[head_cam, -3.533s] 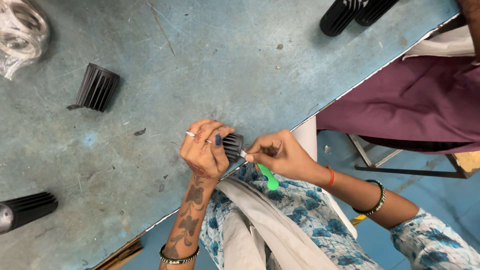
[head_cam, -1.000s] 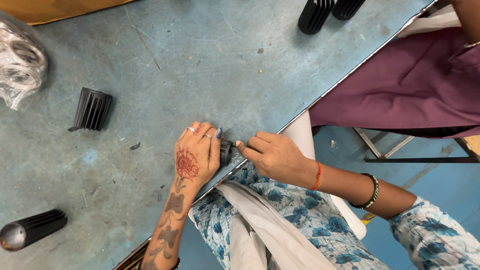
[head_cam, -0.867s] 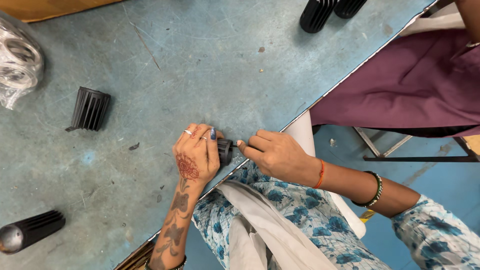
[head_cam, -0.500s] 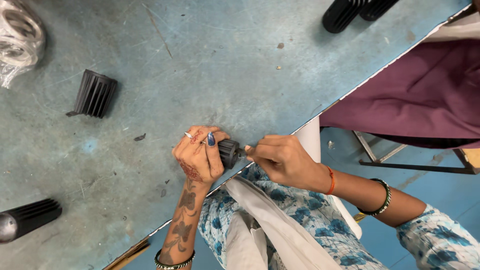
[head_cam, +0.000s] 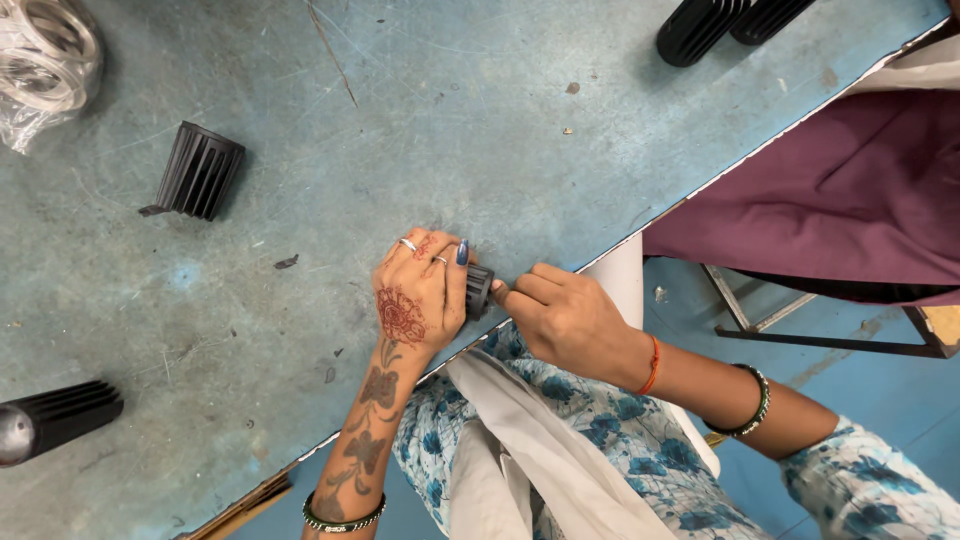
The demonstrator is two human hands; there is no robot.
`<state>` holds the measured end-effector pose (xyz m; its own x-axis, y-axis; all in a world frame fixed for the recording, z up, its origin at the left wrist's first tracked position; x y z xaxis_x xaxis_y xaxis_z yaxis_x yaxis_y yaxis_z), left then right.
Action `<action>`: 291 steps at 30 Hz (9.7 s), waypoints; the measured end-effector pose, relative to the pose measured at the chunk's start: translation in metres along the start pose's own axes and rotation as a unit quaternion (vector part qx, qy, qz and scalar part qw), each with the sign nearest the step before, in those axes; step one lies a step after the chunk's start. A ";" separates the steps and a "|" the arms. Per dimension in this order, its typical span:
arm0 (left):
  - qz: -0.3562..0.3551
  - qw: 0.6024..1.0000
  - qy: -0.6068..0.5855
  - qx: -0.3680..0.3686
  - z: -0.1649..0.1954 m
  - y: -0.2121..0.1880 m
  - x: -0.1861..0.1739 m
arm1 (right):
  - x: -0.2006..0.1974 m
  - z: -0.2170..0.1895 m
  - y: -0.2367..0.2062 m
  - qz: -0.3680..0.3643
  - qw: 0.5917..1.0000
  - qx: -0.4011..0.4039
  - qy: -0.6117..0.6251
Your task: The person uses a small green tool to scrape or clean the edges of black finned cylindrical parts on a blue workbench. They handle each part one at a time, rotating it to access different sides, and place finished pieces into a cardboard box. Another person works nearby on similar parts.
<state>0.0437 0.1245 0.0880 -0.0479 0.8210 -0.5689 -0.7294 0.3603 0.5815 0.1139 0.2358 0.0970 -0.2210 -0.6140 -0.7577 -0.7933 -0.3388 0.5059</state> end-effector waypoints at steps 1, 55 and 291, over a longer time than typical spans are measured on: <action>-0.013 1.000 0.003 -0.008 0.000 0.000 0.000 | 0.000 0.000 -0.002 0.002 1.000 0.004 -0.002; -0.019 0.999 -0.014 -0.024 0.021 -0.008 0.026 | -0.006 0.033 -0.056 0.090 0.945 0.242 0.199; -0.090 0.994 -0.018 0.061 0.032 -0.008 0.018 | -0.010 0.015 -0.061 0.056 0.984 0.128 0.112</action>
<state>0.0705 0.1507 0.0914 0.1013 0.7525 -0.6508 -0.6351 0.5524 0.5399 0.1560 0.2733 0.0679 -0.2069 -0.7885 -0.5792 -0.8942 -0.0879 0.4390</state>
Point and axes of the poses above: each hand's wrist, its own y-axis towards the middle knuckle, its own x-axis out of the palm, z = x × y, the point moved 9 cm from there along y, towards the middle knuckle, and after that the axes turned 8 degrees about z, right-handed, at the moved point
